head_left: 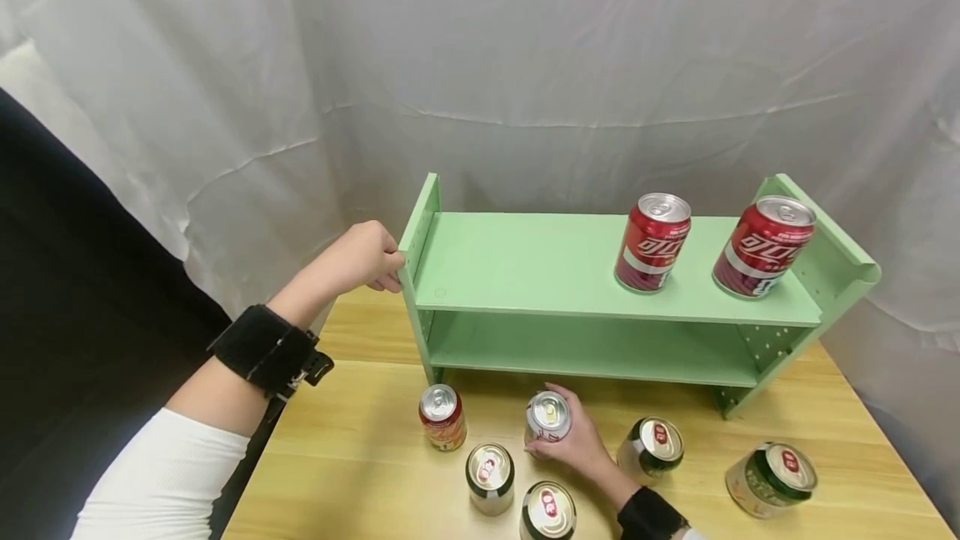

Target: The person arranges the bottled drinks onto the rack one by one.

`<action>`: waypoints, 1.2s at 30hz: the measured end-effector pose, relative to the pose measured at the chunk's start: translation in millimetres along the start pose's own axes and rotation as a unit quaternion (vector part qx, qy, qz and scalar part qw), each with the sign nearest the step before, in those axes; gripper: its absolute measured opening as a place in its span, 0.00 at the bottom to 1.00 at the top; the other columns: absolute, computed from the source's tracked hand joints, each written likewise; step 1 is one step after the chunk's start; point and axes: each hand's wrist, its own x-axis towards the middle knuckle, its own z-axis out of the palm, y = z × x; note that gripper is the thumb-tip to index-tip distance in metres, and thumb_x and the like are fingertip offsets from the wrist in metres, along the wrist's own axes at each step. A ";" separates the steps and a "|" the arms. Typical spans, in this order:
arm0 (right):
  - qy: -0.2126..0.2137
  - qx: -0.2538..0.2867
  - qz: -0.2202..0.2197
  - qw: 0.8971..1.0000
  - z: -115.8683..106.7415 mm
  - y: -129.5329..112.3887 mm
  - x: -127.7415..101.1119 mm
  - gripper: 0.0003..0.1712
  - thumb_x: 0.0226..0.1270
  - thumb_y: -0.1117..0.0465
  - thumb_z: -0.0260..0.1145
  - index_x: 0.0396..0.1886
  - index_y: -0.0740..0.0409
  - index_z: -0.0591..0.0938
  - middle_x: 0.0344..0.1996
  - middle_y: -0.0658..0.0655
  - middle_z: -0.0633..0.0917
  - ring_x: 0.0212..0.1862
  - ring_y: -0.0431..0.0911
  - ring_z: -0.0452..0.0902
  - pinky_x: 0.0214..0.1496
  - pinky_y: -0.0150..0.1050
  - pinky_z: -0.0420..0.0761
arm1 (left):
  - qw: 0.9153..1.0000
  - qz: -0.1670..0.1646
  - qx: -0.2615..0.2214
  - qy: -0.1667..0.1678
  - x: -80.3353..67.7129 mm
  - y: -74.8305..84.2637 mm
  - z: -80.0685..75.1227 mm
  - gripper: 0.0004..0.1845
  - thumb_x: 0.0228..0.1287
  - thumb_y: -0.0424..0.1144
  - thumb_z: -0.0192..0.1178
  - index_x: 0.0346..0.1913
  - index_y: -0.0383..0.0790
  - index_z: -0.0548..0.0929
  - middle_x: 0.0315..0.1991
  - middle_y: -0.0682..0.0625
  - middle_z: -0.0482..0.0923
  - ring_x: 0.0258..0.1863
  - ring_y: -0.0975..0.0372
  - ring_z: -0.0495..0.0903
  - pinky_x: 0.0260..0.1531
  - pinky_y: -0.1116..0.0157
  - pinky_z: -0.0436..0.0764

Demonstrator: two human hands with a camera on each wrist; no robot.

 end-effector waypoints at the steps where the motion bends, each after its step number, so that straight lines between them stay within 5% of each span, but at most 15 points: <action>1: 0.001 0.002 0.003 1.000 0.2 -0.1 -0.5 0.56 0.23 0.69 0.83 0.60 0.72 0.68 0.46 0.61 0.82 0.47 0.38 0.77 0.54 0.45 0.80 | 1.000 0.000 0.000 0.001 -0.4 -0.2 0.4 0.18 0.63 0.29 0.44 0.14 0.39 0.68 0.26 0.42 0.85 0.27 0.59 0.86 0.33 0.62 0.86; 13: 0.031 -0.001 0.008 0.999 6.9 -3.6 -5.3 0.47 0.22 0.75 0.80 0.53 0.70 0.73 0.41 0.57 0.83 0.43 0.34 0.76 0.50 0.35 0.79 | 1.000 -0.003 -0.006 0.012 -3.7 -2.3 2.7 0.17 0.62 0.29 0.44 0.14 0.39 0.68 0.26 0.41 0.85 0.27 0.59 0.86 0.32 0.62 0.86; 22: 0.041 -0.017 0.009 0.999 3.8 2.9 -5.9 0.50 0.21 0.69 0.83 0.55 0.61 0.74 0.44 0.56 0.82 0.46 0.40 0.77 0.50 0.39 0.82 | 1.000 0.006 -0.001 0.016 -1.3 -0.6 3.1 0.19 0.61 0.28 0.44 0.13 0.42 0.64 0.26 0.41 0.85 0.27 0.58 0.86 0.31 0.64 0.86; 29: 0.042 0.012 0.001 0.999 -13.1 -32.7 4.7 0.50 0.23 0.70 0.83 0.56 0.61 0.73 0.43 0.57 0.82 0.44 0.39 0.77 0.49 0.35 0.81 | 1.000 0.008 0.003 0.013 0.8 0.2 2.2 0.17 0.63 0.29 0.44 0.17 0.35 0.74 0.27 0.40 0.85 0.27 0.57 0.86 0.33 0.61 0.86; 36: 0.042 -0.024 0.039 0.998 -34.8 -83.6 14.3 0.49 0.26 0.64 0.84 0.57 0.57 0.72 0.42 0.57 0.82 0.43 0.48 0.79 0.45 0.38 0.81 | 1.000 0.011 0.001 0.011 -1.9 -0.6 1.6 0.16 0.63 0.29 0.45 0.18 0.33 0.76 0.26 0.41 0.85 0.26 0.58 0.86 0.32 0.62 0.86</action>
